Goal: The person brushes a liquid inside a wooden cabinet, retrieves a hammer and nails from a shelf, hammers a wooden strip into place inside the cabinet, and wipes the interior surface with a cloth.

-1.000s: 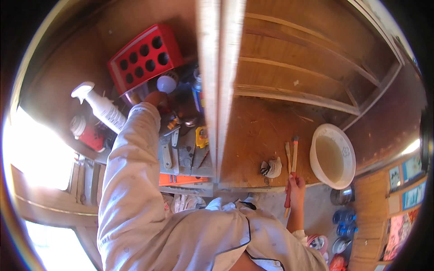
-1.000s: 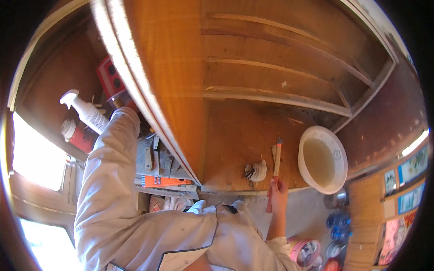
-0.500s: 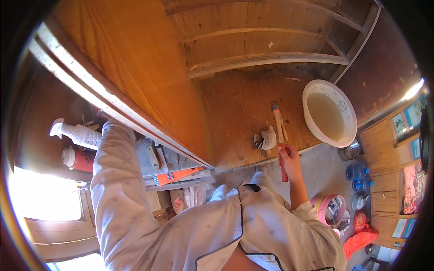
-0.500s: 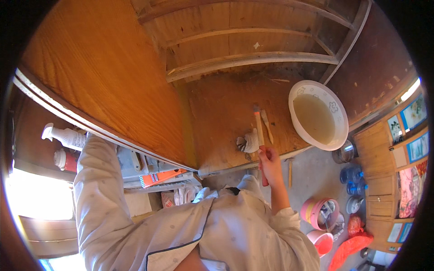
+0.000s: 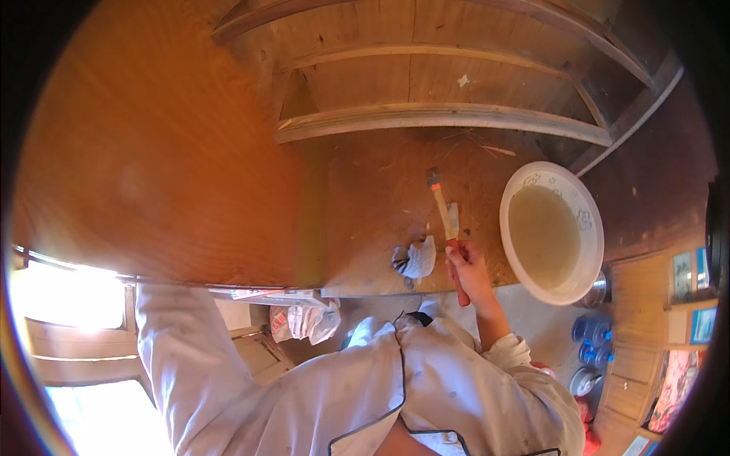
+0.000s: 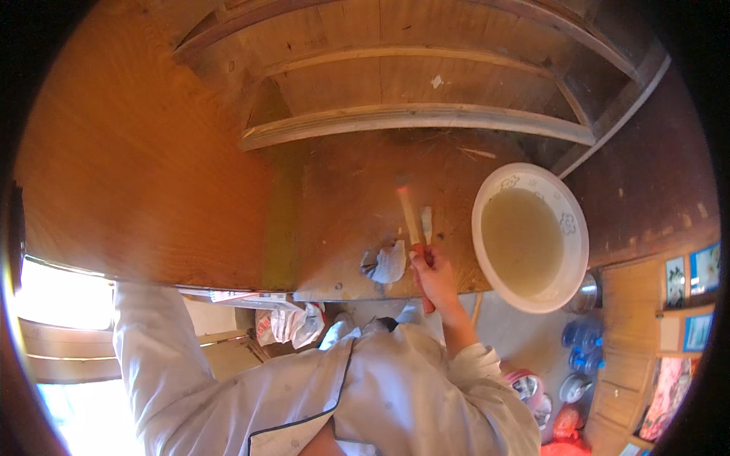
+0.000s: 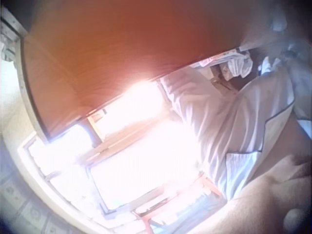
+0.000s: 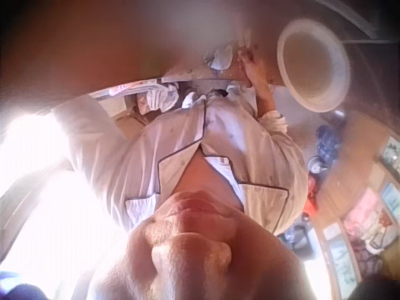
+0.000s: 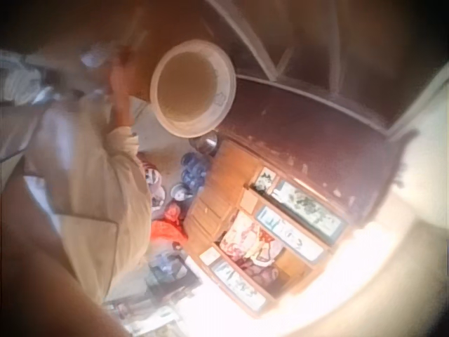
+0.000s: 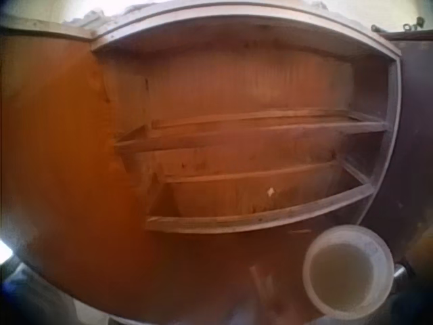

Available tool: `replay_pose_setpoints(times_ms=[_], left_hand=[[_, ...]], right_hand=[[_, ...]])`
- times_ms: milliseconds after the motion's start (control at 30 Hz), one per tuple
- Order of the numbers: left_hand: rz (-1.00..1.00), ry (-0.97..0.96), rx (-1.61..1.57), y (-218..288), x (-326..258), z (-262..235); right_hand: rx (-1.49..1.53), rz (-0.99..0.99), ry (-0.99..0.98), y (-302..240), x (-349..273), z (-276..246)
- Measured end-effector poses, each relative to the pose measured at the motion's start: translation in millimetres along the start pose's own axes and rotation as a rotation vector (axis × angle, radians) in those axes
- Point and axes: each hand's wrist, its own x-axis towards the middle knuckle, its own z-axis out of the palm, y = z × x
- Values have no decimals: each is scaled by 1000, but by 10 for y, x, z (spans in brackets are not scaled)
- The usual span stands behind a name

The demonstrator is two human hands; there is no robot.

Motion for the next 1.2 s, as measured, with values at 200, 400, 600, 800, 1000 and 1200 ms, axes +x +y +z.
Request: replay_pose_setpoints(times_ms=[200,400,600,800,1000,1200], left_hand=[[-75,343,-156,45,-1033,70],[-207,867,-516,795,-2353,-62],[-597,759,-1473,2342,-3363,745],[-470,8,-1887,3778,-2531,1010],[-43,286,-1277,4193,-155,1257],[22,198,-1260,4287,694,1392]], right_hand=[[212,152,-182,1,424,-228],[247,229,-349,81,724,-197],[336,271,-349,138,778,-76],[433,287,-362,93,805,99],[394,277,-259,102,803,115],[163,259,-118,168,577,17]])
